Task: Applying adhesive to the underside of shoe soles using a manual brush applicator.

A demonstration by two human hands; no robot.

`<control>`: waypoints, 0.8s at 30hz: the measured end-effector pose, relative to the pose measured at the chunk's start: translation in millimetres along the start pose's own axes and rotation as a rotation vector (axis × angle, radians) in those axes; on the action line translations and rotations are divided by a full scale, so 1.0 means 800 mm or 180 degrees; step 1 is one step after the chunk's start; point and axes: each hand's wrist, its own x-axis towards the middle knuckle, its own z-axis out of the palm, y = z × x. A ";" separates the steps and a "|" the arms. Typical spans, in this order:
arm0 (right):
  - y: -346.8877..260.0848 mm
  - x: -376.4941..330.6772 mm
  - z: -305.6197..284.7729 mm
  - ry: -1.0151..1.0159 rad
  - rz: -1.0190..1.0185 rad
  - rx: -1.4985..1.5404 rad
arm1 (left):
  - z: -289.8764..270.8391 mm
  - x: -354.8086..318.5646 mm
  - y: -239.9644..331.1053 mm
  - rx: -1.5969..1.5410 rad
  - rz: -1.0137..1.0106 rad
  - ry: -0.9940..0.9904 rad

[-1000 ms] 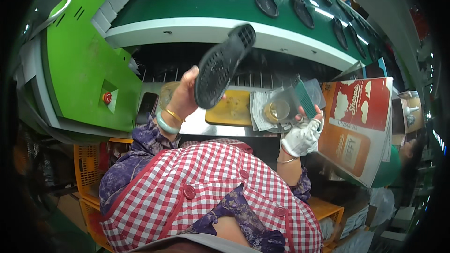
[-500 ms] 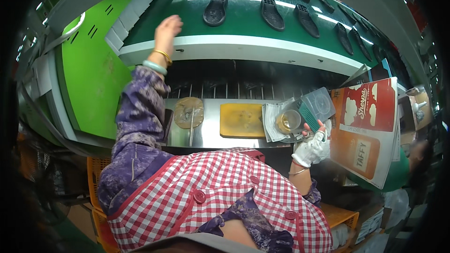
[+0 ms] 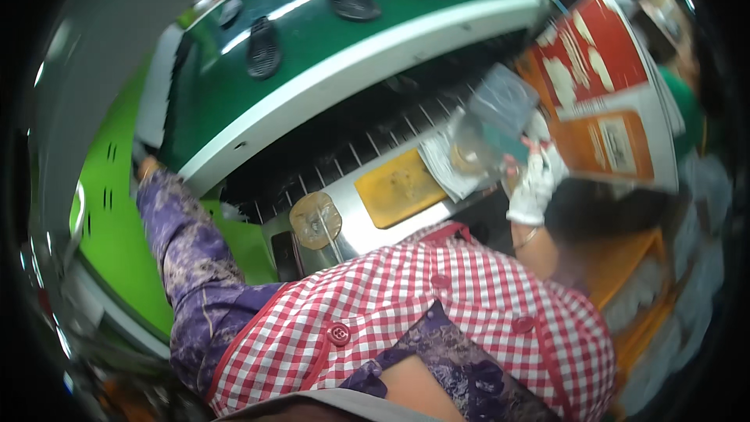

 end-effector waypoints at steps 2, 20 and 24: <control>0.025 0.011 -0.015 -0.0103 -0.0323 -0.0354 | -0.008 0.000 -0.025 -0.0164 -0.0288 -0.0126; 0.092 0.058 -0.026 -0.1178 0.0713 -0.1112 | -0.069 -0.335 0.155 -0.7644 0.1660 -0.2890; 0.098 0.062 -0.034 -0.1076 0.0820 -0.1407 | -0.038 -0.511 0.233 -0.7210 0.1837 -0.3182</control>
